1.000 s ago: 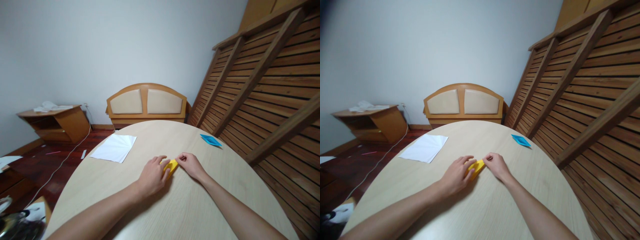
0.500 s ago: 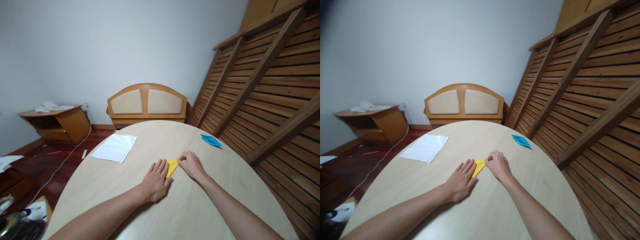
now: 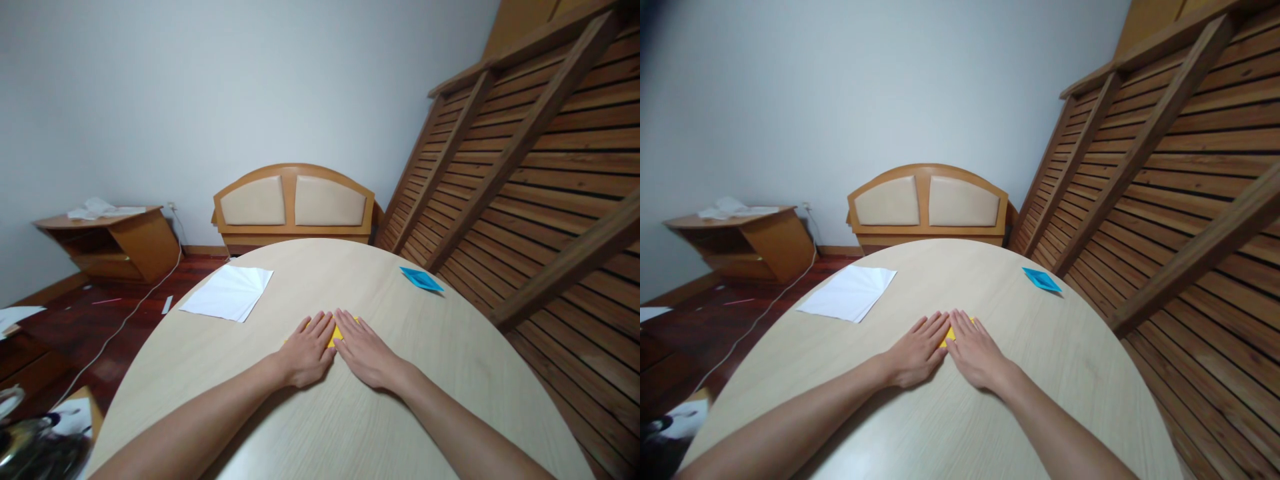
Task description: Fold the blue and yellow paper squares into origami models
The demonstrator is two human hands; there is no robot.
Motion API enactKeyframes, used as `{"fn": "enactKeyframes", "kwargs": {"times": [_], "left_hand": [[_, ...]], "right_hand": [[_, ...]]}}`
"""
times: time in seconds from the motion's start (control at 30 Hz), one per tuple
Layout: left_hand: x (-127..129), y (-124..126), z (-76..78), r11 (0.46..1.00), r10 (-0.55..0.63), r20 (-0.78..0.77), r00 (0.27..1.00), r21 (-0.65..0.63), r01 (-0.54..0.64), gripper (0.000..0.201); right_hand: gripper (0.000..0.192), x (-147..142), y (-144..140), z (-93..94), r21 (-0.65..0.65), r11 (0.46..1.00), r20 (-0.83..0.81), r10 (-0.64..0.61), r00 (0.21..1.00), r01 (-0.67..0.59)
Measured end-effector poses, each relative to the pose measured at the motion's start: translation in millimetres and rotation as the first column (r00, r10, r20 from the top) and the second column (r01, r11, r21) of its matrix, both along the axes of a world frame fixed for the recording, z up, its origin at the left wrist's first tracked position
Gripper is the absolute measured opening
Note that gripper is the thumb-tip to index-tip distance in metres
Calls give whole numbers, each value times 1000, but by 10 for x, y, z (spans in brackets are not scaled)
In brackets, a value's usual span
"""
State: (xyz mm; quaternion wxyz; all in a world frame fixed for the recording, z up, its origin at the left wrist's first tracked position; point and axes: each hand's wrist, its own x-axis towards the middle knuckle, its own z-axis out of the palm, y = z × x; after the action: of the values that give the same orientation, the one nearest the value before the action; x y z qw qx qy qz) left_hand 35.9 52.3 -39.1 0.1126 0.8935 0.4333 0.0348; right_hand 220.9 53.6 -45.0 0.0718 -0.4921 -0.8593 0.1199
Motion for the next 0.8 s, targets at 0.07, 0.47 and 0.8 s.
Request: {"fn": "enactKeyframes", "kwargs": {"times": [0.07,0.47,0.8], "left_hand": [[-16,26,-23,1000,-9,7,1000,1,9,63],[-94,152,17,994,-20,18,1000,107,18,54],[-92,159,33,982,-12,91,996,189,-5,51]], "right_hand": [[64,46,30,40,-30,999,23,-21,1000,22],[71,395,85,326,-155,979,167,-110,980,136],[71,575,37,442,-2,948,262,-308,915,319]]}}
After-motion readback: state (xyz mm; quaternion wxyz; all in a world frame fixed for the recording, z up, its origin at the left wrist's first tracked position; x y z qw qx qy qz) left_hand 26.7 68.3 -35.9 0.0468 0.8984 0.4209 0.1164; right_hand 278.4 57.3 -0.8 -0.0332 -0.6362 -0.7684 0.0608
